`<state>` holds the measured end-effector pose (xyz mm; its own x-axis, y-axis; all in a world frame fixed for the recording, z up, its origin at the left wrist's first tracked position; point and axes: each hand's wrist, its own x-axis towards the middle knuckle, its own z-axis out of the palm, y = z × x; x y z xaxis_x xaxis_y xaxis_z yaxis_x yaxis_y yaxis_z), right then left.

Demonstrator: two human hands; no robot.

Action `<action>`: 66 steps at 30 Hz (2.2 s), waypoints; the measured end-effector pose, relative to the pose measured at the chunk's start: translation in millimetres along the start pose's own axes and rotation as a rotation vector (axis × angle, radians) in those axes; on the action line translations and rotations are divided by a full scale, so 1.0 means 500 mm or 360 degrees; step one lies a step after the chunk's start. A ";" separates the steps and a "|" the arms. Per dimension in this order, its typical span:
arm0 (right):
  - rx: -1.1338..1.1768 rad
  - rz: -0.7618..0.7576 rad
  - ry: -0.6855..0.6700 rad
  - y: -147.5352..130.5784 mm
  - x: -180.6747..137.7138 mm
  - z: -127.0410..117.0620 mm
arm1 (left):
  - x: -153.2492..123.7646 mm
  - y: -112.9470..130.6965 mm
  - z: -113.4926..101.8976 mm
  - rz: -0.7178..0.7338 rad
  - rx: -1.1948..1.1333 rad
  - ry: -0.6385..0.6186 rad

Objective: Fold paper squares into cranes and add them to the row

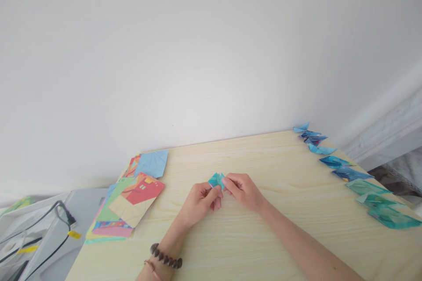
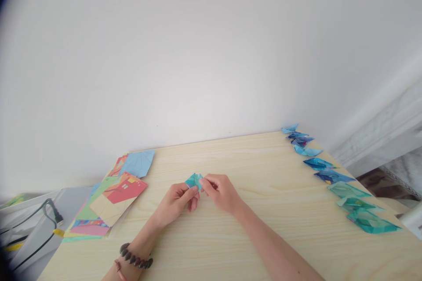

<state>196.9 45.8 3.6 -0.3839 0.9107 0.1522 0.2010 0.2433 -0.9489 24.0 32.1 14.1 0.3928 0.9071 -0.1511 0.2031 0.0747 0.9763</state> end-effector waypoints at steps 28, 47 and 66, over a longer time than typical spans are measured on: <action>-0.0121 -0.0247 -0.0037 -0.011 -0.005 -0.008 | -0.002 0.021 -0.014 0.0179 0.0290 0.0192; -0.0131 -0.0153 -0.0009 -0.007 -0.003 -0.002 | 0.014 -0.001 -0.016 0.0058 -0.0215 0.0337; -0.0070 -0.0092 0.0032 -0.008 -0.003 -0.007 | 0.013 0.002 -0.016 0.0010 -0.0203 0.0125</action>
<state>199.5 44.8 8.1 -0.3781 0.9011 0.2123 0.2185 0.3097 -0.9254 19.7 41.1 15.4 0.3211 0.9370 -0.1375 0.0831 0.1168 0.9897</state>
